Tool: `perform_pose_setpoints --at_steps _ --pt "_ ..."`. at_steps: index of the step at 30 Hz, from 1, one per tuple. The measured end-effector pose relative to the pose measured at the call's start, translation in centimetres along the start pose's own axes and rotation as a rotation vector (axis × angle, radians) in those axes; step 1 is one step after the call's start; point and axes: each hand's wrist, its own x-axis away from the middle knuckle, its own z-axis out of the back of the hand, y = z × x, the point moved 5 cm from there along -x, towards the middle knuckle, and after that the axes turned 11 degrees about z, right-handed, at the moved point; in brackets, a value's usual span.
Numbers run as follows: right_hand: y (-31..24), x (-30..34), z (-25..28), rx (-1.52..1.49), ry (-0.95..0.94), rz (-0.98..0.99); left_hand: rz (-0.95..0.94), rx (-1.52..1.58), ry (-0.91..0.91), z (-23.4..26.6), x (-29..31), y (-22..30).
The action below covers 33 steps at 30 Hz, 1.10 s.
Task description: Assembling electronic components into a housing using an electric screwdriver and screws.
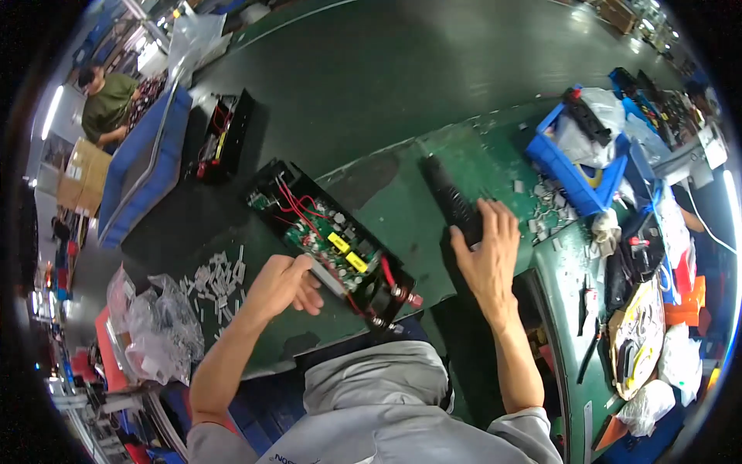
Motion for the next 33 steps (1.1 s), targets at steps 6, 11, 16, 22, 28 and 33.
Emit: perform_pose_setpoints --at_steps 6,11,16,22,28,33 --pt "-2.4 0.7 1.3 -0.149 0.022 0.030 -0.241 0.097 0.112 1.1 1.5 -1.9" --pt "-2.1 1.9 2.2 -0.138 0.027 0.002 -0.469 -0.307 0.748 6.0 2.4 -1.1" --pt "-0.5 1.4 2.5 -0.147 0.024 -0.041 -0.720 -0.597 0.994 5.4 3.7 1.9" --pt "-0.1 0.1 3.0 -0.156 0.023 -0.124 -0.169 -0.331 0.487 2.4 0.1 -1.9" --pt "-7.9 1.9 -0.7 -0.719 -0.314 -0.174 -0.167 -0.529 0.584 2.1 -1.2 1.5" --pt "-11.9 3.7 -0.9 -0.929 -0.567 -0.058 -0.369 -0.697 0.478 4.8 -3.1 3.9"
